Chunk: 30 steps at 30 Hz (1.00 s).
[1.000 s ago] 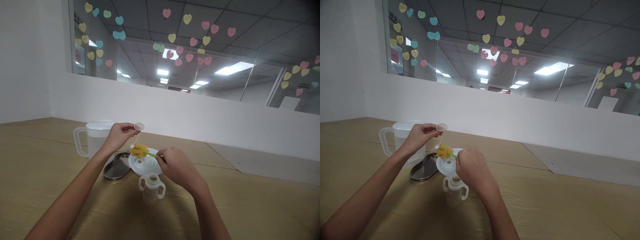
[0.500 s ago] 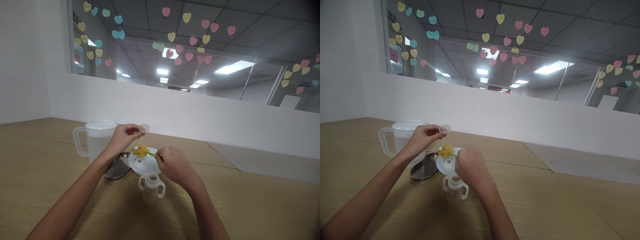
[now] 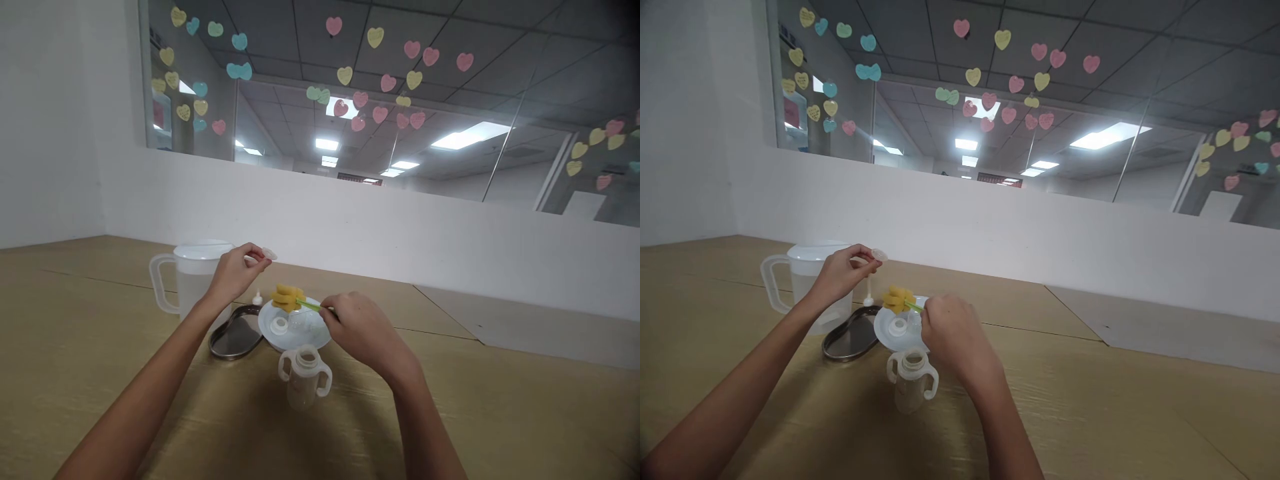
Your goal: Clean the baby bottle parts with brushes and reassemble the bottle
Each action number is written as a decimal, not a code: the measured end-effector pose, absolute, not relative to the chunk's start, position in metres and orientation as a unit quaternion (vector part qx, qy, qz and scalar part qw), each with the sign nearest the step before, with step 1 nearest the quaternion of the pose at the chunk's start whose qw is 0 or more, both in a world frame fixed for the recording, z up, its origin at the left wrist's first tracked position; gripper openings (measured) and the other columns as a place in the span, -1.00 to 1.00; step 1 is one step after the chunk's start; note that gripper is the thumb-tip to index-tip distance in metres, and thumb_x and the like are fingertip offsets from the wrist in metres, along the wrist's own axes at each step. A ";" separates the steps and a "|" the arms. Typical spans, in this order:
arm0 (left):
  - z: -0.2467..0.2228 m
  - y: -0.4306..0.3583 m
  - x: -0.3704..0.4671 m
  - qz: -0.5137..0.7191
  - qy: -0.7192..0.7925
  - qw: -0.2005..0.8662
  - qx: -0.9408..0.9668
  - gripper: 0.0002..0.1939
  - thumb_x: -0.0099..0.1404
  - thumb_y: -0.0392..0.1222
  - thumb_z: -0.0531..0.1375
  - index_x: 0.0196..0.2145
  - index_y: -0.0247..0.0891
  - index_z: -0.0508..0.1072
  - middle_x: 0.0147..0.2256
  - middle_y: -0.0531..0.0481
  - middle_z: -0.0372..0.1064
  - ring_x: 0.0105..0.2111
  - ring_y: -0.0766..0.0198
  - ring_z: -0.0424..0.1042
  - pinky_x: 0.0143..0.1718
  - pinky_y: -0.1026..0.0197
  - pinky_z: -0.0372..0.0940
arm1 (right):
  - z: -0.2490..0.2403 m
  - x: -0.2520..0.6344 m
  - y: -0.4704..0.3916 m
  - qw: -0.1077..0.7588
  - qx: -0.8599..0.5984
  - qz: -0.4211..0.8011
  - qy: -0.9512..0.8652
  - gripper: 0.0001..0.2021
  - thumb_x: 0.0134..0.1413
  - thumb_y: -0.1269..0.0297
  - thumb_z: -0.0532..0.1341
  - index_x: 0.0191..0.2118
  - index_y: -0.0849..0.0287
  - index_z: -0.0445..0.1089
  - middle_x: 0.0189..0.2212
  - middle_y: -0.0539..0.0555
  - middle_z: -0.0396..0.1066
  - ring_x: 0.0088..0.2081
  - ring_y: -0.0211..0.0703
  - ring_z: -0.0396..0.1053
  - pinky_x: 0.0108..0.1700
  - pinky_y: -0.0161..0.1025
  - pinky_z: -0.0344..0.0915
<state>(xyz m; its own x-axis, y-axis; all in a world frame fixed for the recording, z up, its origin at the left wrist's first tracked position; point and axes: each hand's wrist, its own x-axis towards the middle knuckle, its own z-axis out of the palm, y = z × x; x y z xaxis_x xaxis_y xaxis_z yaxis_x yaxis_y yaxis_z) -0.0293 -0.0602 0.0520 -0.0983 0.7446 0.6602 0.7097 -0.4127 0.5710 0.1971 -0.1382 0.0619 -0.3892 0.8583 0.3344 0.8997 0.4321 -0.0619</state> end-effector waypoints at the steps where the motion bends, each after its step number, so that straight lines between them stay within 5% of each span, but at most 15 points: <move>1: 0.049 -0.055 -0.034 0.475 0.568 -0.014 0.673 -0.76 0.12 -0.02 0.15 -0.35 -0.26 0.38 -0.30 -0.04 0.47 -0.40 0.22 0.46 -0.35 0.24 0.26 | 0.062 0.199 -0.138 0.165 -0.531 -0.060 -0.829 -0.70 0.15 0.39 -0.03 -0.49 0.23 0.39 -0.50 0.10 0.40 -0.51 -0.28 0.23 -0.49 -0.30 -0.10; 5: 0.032 -0.036 -0.051 0.306 0.647 -0.077 0.694 -0.80 0.19 -0.09 0.06 -0.33 -0.26 0.37 -0.28 -0.07 0.45 -0.30 0.17 0.42 -0.34 0.24 0.21 | 0.063 0.204 -0.137 0.178 -0.536 -0.049 -0.824 -0.68 0.16 0.37 -0.03 -0.50 0.23 0.38 -0.49 0.10 0.41 -0.51 -0.29 0.23 -0.48 -0.31 -0.06; 10: 0.004 -0.017 -0.059 0.139 0.687 -0.029 0.713 -0.91 0.06 -0.25 0.14 -0.42 -0.27 0.41 -0.32 -0.10 0.46 -0.33 0.16 0.42 -0.41 0.27 0.18 | 0.062 0.208 -0.136 0.188 -0.527 -0.048 -0.827 -0.66 0.17 0.34 -0.05 -0.53 0.22 0.37 -0.53 0.08 0.40 -0.53 -0.29 0.21 -0.47 -0.32 -0.05; 20: -0.026 -0.008 -0.058 0.082 0.711 0.000 0.699 -0.91 -0.06 -0.33 0.21 -0.50 -0.30 0.47 -0.44 -0.18 0.47 -0.41 0.10 0.46 -0.40 0.21 0.25 | 0.062 0.210 -0.135 0.186 -0.524 -0.053 -0.829 -0.65 0.18 0.35 -0.05 -0.53 0.22 0.38 -0.53 0.08 0.41 -0.53 -0.29 0.22 -0.47 -0.31 -0.04; 30: -0.043 0.005 -0.053 0.047 0.717 -0.005 0.696 -0.84 -0.06 -0.34 0.23 -0.42 -0.33 0.51 -0.29 -0.31 0.48 -0.26 -0.02 0.46 -0.35 0.17 0.28 | 0.062 0.209 -0.135 0.193 -0.528 -0.044 -0.826 -0.68 0.14 0.37 -0.03 -0.56 0.22 0.35 -0.54 0.08 0.40 -0.53 -0.28 0.20 -0.47 -0.31 -0.07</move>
<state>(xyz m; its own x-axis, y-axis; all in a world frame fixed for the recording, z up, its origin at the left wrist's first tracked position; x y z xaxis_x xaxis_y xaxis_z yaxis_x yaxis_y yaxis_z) -0.0535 0.0046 -0.0433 -0.0316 0.9969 0.0716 0.9978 0.0272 0.0609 0.2089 -0.1347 0.0620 -0.3676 0.8554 0.3650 0.8894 0.4380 -0.1310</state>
